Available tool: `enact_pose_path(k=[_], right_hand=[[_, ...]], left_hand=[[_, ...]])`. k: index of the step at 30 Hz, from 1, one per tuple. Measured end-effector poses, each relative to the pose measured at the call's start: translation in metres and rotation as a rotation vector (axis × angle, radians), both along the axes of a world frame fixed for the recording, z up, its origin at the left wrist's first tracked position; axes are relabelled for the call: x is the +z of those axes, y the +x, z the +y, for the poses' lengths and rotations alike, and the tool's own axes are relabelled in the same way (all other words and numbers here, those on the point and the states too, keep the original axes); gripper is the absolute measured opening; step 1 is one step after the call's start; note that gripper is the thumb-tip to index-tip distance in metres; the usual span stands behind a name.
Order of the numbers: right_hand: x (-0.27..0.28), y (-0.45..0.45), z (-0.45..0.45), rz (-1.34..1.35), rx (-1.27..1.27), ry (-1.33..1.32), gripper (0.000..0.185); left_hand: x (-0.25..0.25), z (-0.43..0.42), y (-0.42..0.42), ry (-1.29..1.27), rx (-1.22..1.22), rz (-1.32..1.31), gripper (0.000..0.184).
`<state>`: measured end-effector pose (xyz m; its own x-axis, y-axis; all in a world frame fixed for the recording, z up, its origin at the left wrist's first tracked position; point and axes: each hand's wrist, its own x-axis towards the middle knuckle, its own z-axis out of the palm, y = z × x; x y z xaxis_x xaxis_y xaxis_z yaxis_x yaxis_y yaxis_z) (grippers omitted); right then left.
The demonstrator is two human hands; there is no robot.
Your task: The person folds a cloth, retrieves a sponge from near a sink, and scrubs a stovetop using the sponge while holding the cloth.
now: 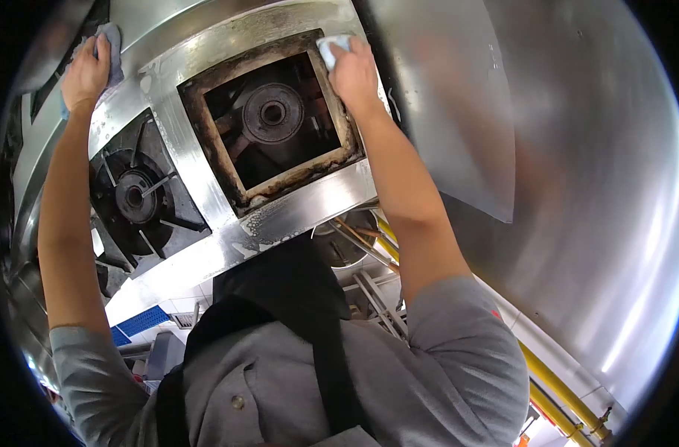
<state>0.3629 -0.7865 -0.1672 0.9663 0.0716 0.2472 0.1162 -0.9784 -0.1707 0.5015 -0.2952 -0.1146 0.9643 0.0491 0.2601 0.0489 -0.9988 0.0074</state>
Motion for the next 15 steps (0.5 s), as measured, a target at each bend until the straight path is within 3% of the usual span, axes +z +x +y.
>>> enact_pose_path(k=[4, 11, 15], right_hand=[[0.004, -0.068, -0.009, 0.098, -0.023, 0.04, 0.044], [0.003, -0.006, -0.001, 0.021, 0.021, 0.039, 0.04], [0.003, -0.054, -0.01, 0.06, -0.007, -0.004, 0.043]], left_hand=[[0.0, -0.006, -0.003, -0.039, 0.005, -0.055, 0.055], [0.005, -0.008, -0.006, -0.011, -0.002, -0.018, 0.052], [0.008, -0.008, -0.002, -0.023, 0.029, 0.049, 0.052]])
